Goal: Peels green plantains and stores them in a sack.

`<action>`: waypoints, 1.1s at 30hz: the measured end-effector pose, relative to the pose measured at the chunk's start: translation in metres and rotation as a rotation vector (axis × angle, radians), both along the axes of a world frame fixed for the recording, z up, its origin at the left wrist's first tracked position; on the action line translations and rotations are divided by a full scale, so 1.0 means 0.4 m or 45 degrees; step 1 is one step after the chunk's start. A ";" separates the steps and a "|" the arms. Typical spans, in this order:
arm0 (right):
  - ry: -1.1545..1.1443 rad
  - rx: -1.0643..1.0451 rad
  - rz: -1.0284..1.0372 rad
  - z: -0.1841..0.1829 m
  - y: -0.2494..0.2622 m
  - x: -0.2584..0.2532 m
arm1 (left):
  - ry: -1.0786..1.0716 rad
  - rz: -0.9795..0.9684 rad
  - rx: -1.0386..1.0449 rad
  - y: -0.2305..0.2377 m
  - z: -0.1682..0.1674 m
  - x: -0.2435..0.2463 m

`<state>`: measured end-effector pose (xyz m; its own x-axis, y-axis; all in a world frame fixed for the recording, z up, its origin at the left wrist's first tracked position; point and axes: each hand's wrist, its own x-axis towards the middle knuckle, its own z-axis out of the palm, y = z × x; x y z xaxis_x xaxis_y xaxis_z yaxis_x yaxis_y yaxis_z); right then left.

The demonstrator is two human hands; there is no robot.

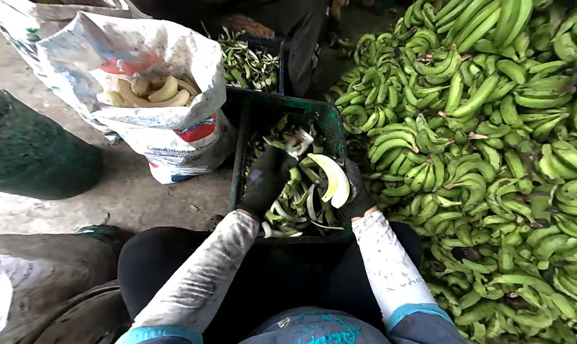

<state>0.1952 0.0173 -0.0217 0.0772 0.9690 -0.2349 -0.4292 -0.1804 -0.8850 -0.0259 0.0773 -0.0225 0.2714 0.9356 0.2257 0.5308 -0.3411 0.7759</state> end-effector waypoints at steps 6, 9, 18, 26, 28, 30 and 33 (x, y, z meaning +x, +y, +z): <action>-0.026 -0.220 -0.205 0.003 0.054 0.020 | -0.048 0.101 -0.117 0.040 0.090 -0.105; -0.177 -0.283 -0.390 -0.062 0.091 -0.025 | 0.459 -0.095 -0.302 -0.006 0.104 -0.134; -0.101 -0.262 -0.070 0.010 0.343 -0.319 | 0.925 -0.667 -0.684 -0.081 0.096 -0.078; -1.356 0.086 0.360 0.151 0.582 -0.359 | 0.838 -0.578 -0.653 -0.065 0.115 -0.096; -1.820 0.045 0.503 0.041 0.549 -0.304 | 0.815 -0.567 -0.651 -0.063 0.117 -0.099; -2.130 -0.211 0.593 -0.068 0.531 -0.259 | 0.811 -0.569 -0.646 -0.064 0.114 -0.097; -2.252 -0.467 0.673 -0.145 0.501 -0.237 | 0.822 -0.591 -0.646 -0.064 0.109 -0.093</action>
<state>0.1006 0.2178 -0.0798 0.1796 0.8976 -0.4026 0.9703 -0.2290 -0.0775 -0.0630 0.0515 0.0210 0.5722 0.6477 -0.5031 0.8055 -0.3283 0.4934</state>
